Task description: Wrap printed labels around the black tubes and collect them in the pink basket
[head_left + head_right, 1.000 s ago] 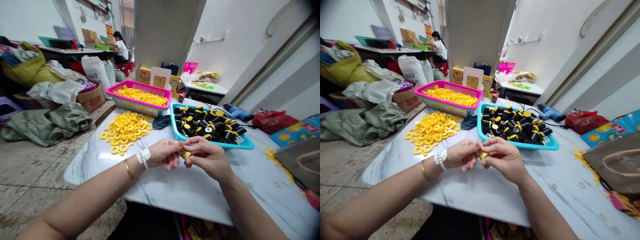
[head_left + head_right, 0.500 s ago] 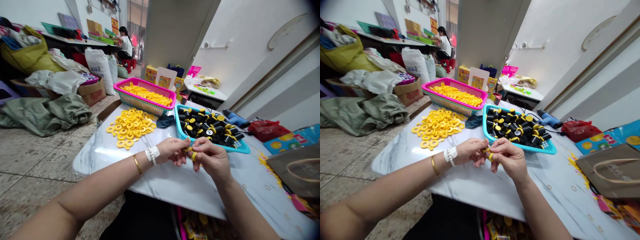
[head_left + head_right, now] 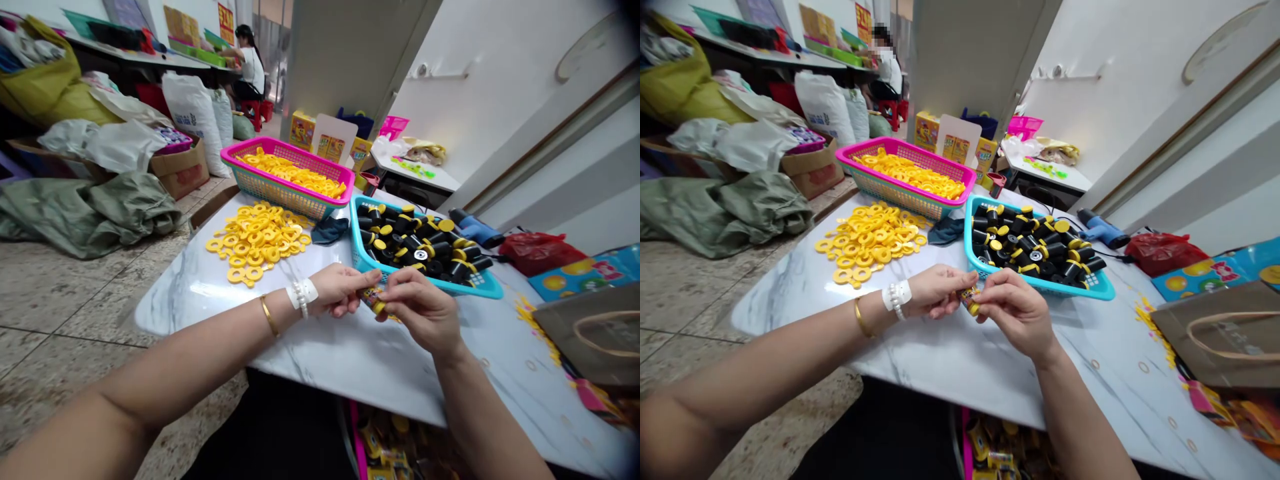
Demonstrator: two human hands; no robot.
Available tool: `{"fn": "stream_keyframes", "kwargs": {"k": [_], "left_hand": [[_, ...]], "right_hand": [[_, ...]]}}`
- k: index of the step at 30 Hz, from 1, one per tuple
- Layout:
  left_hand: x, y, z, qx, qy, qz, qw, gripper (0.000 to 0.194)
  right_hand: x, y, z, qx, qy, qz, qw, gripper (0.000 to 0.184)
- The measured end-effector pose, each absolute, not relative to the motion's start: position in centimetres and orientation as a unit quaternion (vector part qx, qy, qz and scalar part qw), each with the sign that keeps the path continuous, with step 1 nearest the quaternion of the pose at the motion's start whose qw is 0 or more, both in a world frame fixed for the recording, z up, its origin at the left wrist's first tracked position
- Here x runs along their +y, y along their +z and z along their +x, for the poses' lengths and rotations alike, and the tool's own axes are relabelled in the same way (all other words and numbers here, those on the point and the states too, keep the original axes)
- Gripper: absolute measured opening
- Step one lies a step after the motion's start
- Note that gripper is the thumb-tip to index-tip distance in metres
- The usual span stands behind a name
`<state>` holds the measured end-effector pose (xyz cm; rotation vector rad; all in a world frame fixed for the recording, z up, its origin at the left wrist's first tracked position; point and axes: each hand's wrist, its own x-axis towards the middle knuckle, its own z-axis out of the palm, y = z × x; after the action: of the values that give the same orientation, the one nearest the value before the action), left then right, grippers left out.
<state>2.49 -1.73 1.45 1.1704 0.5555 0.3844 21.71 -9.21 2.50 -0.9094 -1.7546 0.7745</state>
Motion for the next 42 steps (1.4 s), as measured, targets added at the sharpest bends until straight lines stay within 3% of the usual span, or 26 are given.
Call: {"fn": "stream_keyframes", "kwargs": {"k": [5,11,15,17,24,31,34,42], "left_hand": [[-1.7,1.2,2.6,0.243,0.138,0.549,0.788,0.066],[-1.2,0.9,2.7,0.295,0.157,0.554,0.763,0.065],[-0.9,0.9,2.8,0.315,0.193,0.499,0.784,0.063],[-0.8,0.9,2.9,0.312,0.202,0.482,0.794,0.062],[-1.4,0.2,3.2,0.250,0.238,0.525,0.778,0.060],[-1.4,0.0,3.2,0.152,0.285,0.663,0.675,0.043],[-1.5,0.0,3.3,0.164,0.281,0.671,0.666,0.044],[-2.3,0.3,3.3,0.316,0.129,0.659,0.670,0.060]], "right_hand": [[-9.2,2.2,22.0,-0.763,0.258,-0.379,0.455,0.026],[-8.8,2.0,21.6,-0.726,0.320,-0.375,0.479,0.007],[-8.5,2.5,21.7,-0.635,0.358,-0.444,0.521,0.040],[-8.9,2.4,21.7,-0.605,0.362,-0.488,0.514,0.047],[-11.8,-0.2,19.8,-0.574,0.230,-0.565,0.546,0.035],[-11.7,-0.1,19.8,-0.475,0.383,-0.548,0.571,0.024],[-11.7,-0.1,19.9,-0.486,0.399,-0.539,0.561,0.021],[-12.3,-1.8,20.1,-0.673,0.078,-0.550,0.489,0.036]]}}
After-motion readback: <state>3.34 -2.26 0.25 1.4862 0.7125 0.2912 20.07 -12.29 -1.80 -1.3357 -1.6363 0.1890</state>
